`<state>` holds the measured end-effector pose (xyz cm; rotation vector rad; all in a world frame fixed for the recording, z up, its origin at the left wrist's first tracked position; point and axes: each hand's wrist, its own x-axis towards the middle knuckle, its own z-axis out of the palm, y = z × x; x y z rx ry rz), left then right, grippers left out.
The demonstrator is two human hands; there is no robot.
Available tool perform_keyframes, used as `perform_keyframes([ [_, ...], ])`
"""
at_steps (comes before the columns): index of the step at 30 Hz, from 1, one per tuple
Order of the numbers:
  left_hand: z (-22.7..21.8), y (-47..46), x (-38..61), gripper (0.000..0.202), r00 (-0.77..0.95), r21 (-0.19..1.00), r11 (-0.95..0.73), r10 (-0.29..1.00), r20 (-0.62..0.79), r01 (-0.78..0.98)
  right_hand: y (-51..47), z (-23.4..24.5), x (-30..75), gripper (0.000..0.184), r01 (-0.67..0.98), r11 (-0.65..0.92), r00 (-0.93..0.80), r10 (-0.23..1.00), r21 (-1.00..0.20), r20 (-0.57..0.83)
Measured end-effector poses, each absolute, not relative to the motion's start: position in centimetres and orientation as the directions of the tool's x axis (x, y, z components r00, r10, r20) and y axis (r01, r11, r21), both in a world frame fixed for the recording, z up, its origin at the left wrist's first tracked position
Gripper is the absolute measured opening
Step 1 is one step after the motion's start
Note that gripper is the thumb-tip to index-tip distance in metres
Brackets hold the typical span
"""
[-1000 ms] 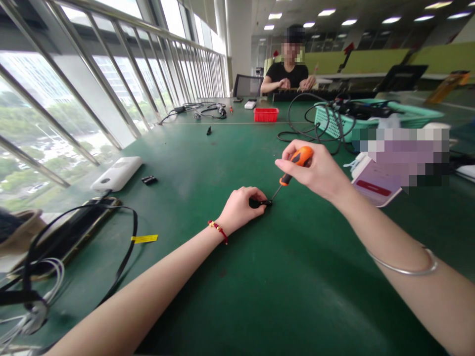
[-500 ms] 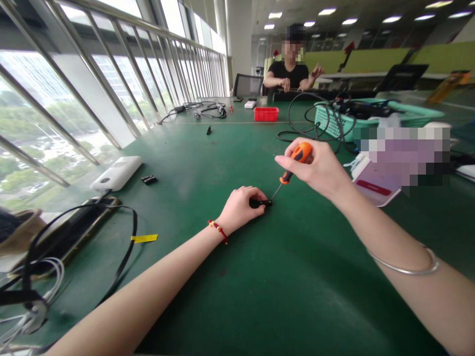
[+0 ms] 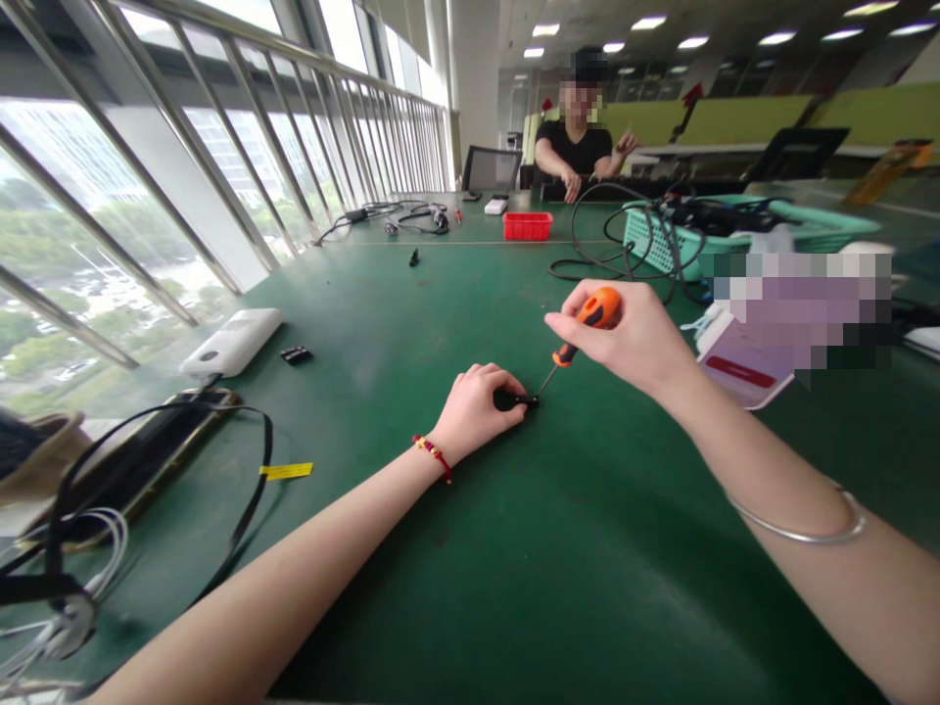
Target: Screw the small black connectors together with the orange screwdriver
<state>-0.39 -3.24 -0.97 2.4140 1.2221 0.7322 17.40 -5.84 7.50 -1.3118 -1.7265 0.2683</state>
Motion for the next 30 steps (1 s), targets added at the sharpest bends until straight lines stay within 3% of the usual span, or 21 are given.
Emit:
perform_keyframes([
  [3, -0.89, -3.23, -0.38, 0.012, 0.496, 0.516, -0.570, 0.819, 0.289, 0.640, -5.95, 7.45, 17.31, 0.029, 0.680, 0.386, 0.015, 0.843, -0.623, 0.538],
  [7, -0.79, -3.26, -0.41, 0.012, 0.498, 0.517, -0.566, 0.821, 0.278, 0.643, -5.56, 7.33, 17.56, 0.013, 0.598, 0.448, -0.052, 0.849, -0.665, 0.525],
  [10, -0.83, -3.23, -0.45, 0.011, 0.500, 0.512, -0.572, 0.817, 0.286, 0.641, -5.17, 7.16, 17.77, 0.022, 0.551, 0.462, -0.085, 0.859, -0.695, 0.504],
  [16, -0.95, -3.16, -0.49, 0.011, 0.499, 0.518, -0.570, 0.818, 0.285, 0.638, -5.55, 7.19, 17.39, 0.027, 0.626, 0.372, -0.009, 0.882, -0.685, 0.471],
  [21, -0.99, -3.15, -0.54, 0.011, 0.502, 0.516, -0.572, 0.817, 0.285, 0.638, -5.42, 7.16, 17.50, 0.009, 0.561, 0.464, -0.067, 0.851, -0.685, 0.521],
  [30, -1.06, -3.14, -0.63, 0.011, 0.501, 0.510, -0.571, 0.818, 0.283, 0.643, -5.07, 7.04, 17.86, 0.012, 0.556, 0.490, -0.017, 0.814, -0.671, 0.580],
])
